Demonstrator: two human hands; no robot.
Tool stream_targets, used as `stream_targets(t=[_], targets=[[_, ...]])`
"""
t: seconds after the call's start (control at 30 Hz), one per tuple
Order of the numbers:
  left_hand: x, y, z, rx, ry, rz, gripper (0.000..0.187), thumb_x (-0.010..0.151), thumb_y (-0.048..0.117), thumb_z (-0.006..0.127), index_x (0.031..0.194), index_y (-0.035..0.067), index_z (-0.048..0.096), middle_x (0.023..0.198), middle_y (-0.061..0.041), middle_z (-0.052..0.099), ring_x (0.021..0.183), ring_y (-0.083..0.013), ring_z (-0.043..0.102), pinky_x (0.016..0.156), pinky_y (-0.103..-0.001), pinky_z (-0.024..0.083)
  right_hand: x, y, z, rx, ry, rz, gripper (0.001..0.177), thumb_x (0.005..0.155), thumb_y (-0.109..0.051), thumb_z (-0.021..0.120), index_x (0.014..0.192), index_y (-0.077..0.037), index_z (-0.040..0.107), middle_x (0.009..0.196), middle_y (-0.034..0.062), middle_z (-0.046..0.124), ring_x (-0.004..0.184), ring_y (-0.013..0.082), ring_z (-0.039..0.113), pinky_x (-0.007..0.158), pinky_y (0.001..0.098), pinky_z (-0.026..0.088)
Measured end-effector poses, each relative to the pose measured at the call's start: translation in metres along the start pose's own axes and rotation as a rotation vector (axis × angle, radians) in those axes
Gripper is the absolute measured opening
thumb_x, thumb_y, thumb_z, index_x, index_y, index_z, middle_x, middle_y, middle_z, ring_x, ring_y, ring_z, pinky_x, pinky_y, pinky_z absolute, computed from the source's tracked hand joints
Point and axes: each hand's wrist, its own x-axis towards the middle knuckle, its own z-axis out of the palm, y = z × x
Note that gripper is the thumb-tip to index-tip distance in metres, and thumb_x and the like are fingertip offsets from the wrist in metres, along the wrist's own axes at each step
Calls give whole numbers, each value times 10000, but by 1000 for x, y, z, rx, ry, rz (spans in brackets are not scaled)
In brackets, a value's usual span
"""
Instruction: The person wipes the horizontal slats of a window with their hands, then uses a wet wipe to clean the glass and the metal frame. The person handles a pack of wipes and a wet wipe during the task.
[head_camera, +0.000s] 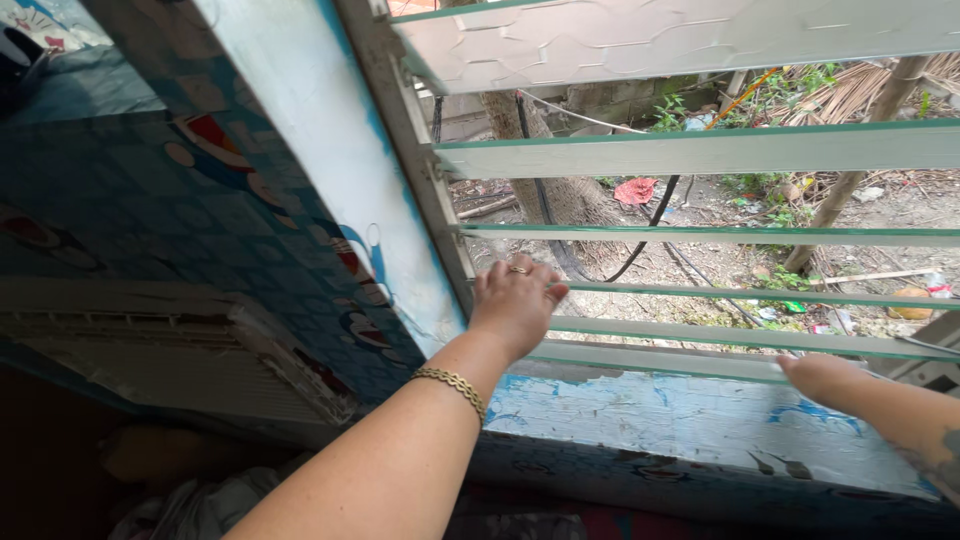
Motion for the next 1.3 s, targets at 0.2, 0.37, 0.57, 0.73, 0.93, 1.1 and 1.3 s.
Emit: stream_targets(t=[0.2, 0.37, 0.57, 0.73, 0.93, 1.1, 1.3], targets=[[2, -20, 0, -48, 20, 103, 433, 1025, 478, 394, 1335, 242, 583, 1431, -112, 485, 1385, -361, 349, 1140, -549, 207, -11, -120, 2, 29, -4, -91, 471, 1018, -370, 382, 1365, -157, 618, 1327, 173, 664, 1249, 352, 617, 1078, 451, 462], [-1, -33, -6, -90, -50, 111, 437, 1019, 491, 399, 1341, 256, 579, 1418, -88, 500, 1370, -348, 373, 1146, -536, 226, -69, -283, 3, 129, 41, -382, 416, 999, -310, 449, 1338, -164, 640, 1296, 164, 684, 1215, 346, 638, 1043, 442, 482], [-5, -39, -9, -98, -11, 134, 424, 1011, 489, 434, 1306, 246, 618, 1383, -69, 549, 1312, -320, 444, 1115, -510, 287, -137, -349, -1, 301, 133, -582, 364, 975, -238, 529, 1306, -174, 665, 1258, 154, 708, 1174, 338, 663, 1000, 431, 505], [-5, -40, -1, -62, 37, 153, 401, 1021, 456, 453, 1302, 229, 626, 1383, -86, 562, 1326, -322, 445, 1119, -510, 289, -165, -275, 8, 486, 258, -525, 366, 929, -145, 602, 1278, -201, 698, 1223, 129, 736, 1131, 316, 697, 957, 405, 532], [-6, -33, 2, -78, 43, 150, 421, 1012, 494, 441, 1275, 227, 630, 1423, -107, 504, 1369, -380, 347, 1132, -555, 205, -200, -135, -8, 575, 350, -171, 334, 959, -98, 594, 1225, -197, 770, 1142, 110, 778, 1028, 296, 745, 910, 367, 547], [-11, -25, 3, -79, 119, 143, 462, 982, 549, 449, 1262, 237, 643, 1355, -71, 543, 1336, -333, 416, 1133, -536, 243, -254, -19, -37, 932, 448, -12, 372, 943, -66, 630, 1286, -148, 748, 1095, 141, 789, 1004, 299, 710, 861, 351, 533], [-14, -15, 8, 12, 136, 120, 426, 1012, 528, 418, 1244, 253, 648, 1286, -49, 592, 1284, -297, 483, 1143, -528, 274, -328, 58, -123, 1752, 457, -45, 379, 953, -150, 583, 1325, -94, 631, 1177, 88, 732, 1039, 216, 704, 886, 329, 542]])
